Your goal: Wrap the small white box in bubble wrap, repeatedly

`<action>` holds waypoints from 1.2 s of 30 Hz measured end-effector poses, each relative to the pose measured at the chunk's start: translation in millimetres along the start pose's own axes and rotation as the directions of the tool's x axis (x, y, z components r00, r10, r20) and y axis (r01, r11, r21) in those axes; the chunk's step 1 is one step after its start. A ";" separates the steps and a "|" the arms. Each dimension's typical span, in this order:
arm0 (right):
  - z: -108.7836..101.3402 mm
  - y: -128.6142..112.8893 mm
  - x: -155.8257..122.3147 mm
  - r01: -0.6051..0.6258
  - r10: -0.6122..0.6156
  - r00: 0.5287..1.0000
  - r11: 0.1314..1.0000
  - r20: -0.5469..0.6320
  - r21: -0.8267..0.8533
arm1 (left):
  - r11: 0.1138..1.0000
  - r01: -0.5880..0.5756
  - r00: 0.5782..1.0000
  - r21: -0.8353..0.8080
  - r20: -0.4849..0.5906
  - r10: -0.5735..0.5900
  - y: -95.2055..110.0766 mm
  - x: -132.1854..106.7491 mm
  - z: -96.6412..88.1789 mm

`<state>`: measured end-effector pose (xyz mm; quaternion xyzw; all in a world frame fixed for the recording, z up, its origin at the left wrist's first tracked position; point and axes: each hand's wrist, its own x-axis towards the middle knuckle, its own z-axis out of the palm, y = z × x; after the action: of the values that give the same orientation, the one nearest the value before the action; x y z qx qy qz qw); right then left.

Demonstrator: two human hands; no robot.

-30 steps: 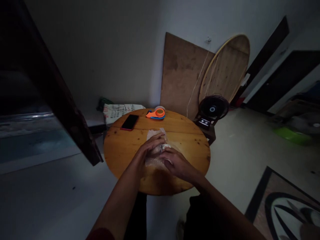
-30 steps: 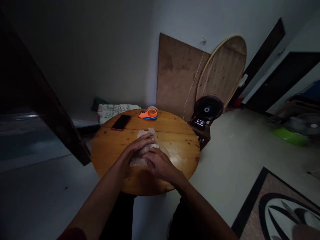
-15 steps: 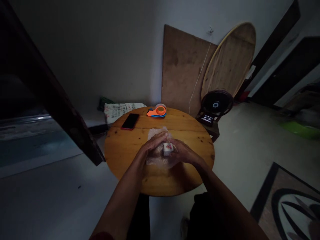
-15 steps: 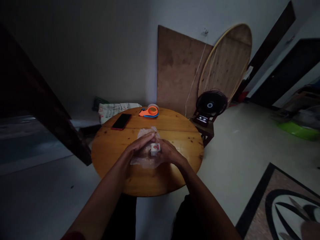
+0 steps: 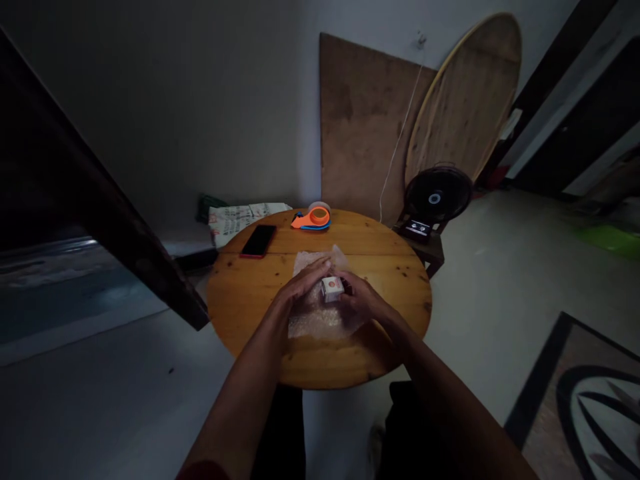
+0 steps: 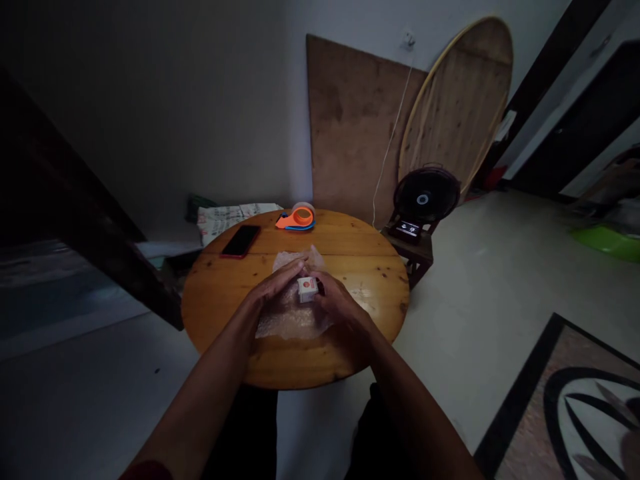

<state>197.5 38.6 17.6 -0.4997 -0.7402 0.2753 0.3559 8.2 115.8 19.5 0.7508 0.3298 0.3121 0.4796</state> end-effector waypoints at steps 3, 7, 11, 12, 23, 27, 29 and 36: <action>3.4 7.2 -6.1 0.009 -0.006 1.000 0.991 -0.021 0.132 | 0.999 0.031 1.000 0.022 0.002 -0.031 0.5 -0.8 -0.5; 7.8 13.8 -14.0 -0.039 0.061 0.996 0.954 -0.066 0.298 | 0.997 0.054 0.998 0.055 0.031 -0.055 8.6 -7.1 -3.9; 10.3 16.2 -15.7 -0.154 0.261 0.934 0.910 -0.244 0.385 | 0.991 0.075 0.994 0.113 0.065 -0.082 15.6 -10.8 -6.1; 10.3 16.1 -15.4 -0.182 0.315 0.912 0.885 -0.264 0.429 | 0.990 0.075 0.993 0.119 0.083 -0.085 16.1 -10.9 -6.1; 2.9 17.4 -11.0 -0.156 0.520 0.792 0.678 -0.319 0.719 | 0.956 0.031 0.984 0.291 0.161 -0.081 14.3 -14.5 -2.7; 3.3 19.5 -11.6 -0.148 0.512 0.796 0.680 -0.321 0.718 | 0.950 0.019 0.984 0.312 0.160 -0.073 14.9 -13.6 -1.8; 3.6 20.1 -11.9 -0.151 0.504 0.803 0.688 -0.318 0.710 | 0.951 0.017 0.984 0.309 0.165 -0.071 15.9 -13.2 -1.5; 3.2 18.7 -11.8 -0.159 0.505 0.801 0.696 -0.320 0.700 | 0.961 0.024 0.976 0.277 0.201 -0.082 20.6 -13.1 -1.4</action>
<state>208.0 33.8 -1.6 -0.5293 -0.3773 0.4373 0.6215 3.5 99.4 37.1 0.8293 0.3371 0.1693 0.4122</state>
